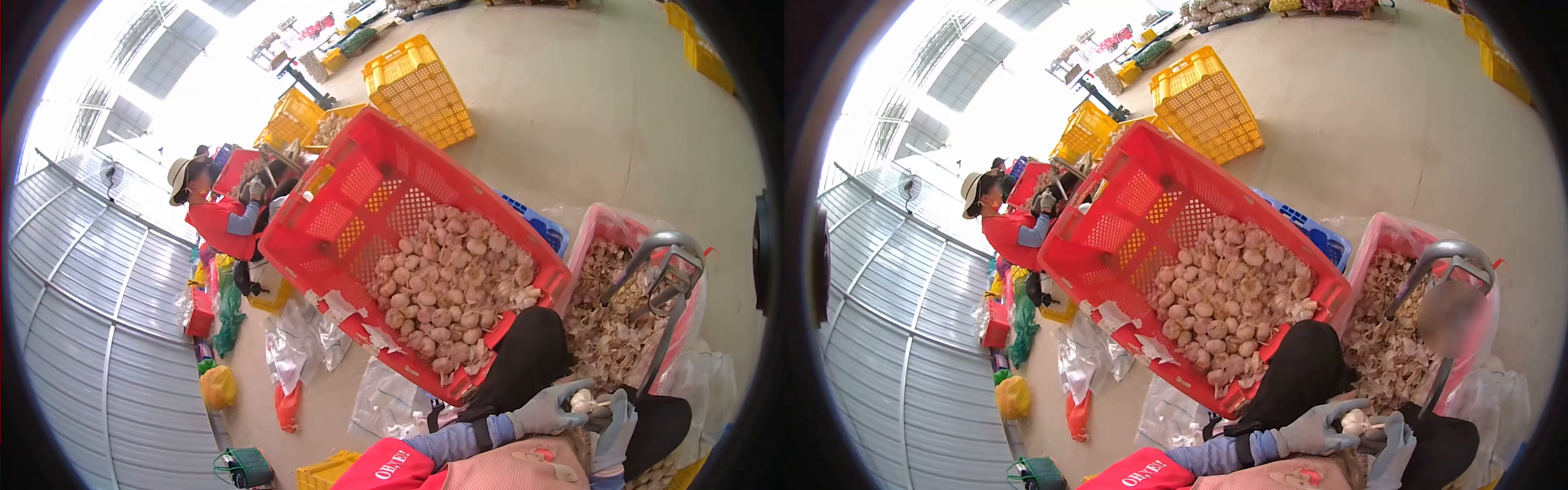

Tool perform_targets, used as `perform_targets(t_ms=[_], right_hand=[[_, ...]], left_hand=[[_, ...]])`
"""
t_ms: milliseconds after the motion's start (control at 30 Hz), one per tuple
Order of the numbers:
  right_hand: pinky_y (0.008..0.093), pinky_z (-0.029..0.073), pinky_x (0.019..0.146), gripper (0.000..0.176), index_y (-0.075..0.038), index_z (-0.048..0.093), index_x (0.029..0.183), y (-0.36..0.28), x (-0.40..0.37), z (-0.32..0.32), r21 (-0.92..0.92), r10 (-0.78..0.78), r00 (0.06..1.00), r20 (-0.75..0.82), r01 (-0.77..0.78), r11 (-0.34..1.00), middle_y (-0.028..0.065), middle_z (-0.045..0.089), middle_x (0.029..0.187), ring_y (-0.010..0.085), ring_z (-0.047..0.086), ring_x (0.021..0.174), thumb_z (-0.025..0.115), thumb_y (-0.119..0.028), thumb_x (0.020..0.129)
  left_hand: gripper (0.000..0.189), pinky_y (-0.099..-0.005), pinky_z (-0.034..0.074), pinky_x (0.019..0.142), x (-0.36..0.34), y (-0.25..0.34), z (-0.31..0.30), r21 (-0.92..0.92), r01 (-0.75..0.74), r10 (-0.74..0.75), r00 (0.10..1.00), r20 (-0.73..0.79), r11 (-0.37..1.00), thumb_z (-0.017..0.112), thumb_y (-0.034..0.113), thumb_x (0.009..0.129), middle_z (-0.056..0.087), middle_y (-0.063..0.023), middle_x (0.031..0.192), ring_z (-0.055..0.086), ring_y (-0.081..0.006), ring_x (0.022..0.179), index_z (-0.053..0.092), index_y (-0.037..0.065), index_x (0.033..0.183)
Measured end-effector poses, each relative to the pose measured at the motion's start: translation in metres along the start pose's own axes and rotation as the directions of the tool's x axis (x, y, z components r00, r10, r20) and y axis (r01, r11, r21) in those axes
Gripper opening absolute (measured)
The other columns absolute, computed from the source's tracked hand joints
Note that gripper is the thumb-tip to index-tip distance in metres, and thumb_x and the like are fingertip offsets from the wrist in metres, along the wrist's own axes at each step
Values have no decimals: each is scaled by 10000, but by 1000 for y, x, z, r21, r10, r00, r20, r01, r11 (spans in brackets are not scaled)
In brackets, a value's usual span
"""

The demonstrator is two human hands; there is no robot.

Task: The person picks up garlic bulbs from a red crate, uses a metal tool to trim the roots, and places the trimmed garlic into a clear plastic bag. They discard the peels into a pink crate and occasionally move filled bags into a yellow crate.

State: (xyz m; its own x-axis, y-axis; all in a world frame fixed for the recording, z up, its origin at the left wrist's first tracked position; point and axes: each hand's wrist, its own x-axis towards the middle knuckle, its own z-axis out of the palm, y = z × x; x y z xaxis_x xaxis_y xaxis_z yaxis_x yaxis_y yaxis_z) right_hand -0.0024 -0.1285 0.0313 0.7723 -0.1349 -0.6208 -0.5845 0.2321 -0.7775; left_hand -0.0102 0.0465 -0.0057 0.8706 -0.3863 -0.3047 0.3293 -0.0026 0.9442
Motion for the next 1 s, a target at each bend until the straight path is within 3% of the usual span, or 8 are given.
perform_targets(t_ms=[100,200,333,400,633,767,867,1000], right_hand=[[265,492,416,416,-28,603,916,3,9,-3,5,43,998,48,-44,999,54,586,659,159,607,497,588,-443,942],[259,495,434,389,-16,611,962,-1,11,3,-1,4,992,124,-4,1000,73,624,706,161,617,516,611,-403,936],[251,504,477,312,-2,620,980,-14,12,11,-51,-49,987,156,58,997,80,644,721,157,624,540,635,-309,925],[250,507,495,270,1,624,972,-16,14,10,-66,-88,981,171,100,993,81,648,719,152,626,550,636,-263,919],[253,518,533,181,10,636,943,-17,1,5,-70,-83,987,138,94,993,94,672,759,140,632,598,630,-168,907],[256,526,548,186,36,633,974,-7,-13,0,-135,-282,925,254,322,937,86,668,754,135,630,607,632,-133,897],[249,524,617,270,60,609,1064,-34,-42,8,-30,-282,935,214,295,955,77,660,787,117,623,668,655,-138,887],[255,505,723,426,70,558,1189,-23,-33,-13,-81,-442,873,207,465,881,66,650,869,107,599,792,695,-187,878]], left_hand=[[649,-312,479,930,3,11,-6,-83,113,-114,993,-12,990,684,229,884,612,-72,1181,573,-140,1043,402,73,1447],[601,-305,489,902,12,3,-9,-370,212,-221,975,20,904,636,254,927,612,-48,1163,572,-123,1008,399,74,1450],[538,-236,465,863,21,-16,-8,-272,234,-264,961,-78,933,579,301,968,601,-17,1137,554,-84,967,421,71,1429],[539,-240,462,871,29,-21,-14,-284,295,-306,952,8,912,605,291,953,600,-24,1130,552,-94,975,434,62,1410],[580,-245,469,835,13,-1,-2,-108,127,-133,990,-51,986,691,197,872,602,-41,1100,553,-102,920,454,47,1379],[567,-248,475,815,1,17,-2,-208,168,-171,985,8,963,662,180,869,601,-41,1087,554,-91,891,454,44,1378],[530,-247,474,801,-6,23,-1,-169,125,-125,992,10,978,649,191,871,605,-33,1061,551,-82,885,480,35,1348],[410,-230,460,763,-12,23,-4,-317,124,-97,990,100,940,644,235,881,610,-8,985,542,-66,866,576,19,1222]])
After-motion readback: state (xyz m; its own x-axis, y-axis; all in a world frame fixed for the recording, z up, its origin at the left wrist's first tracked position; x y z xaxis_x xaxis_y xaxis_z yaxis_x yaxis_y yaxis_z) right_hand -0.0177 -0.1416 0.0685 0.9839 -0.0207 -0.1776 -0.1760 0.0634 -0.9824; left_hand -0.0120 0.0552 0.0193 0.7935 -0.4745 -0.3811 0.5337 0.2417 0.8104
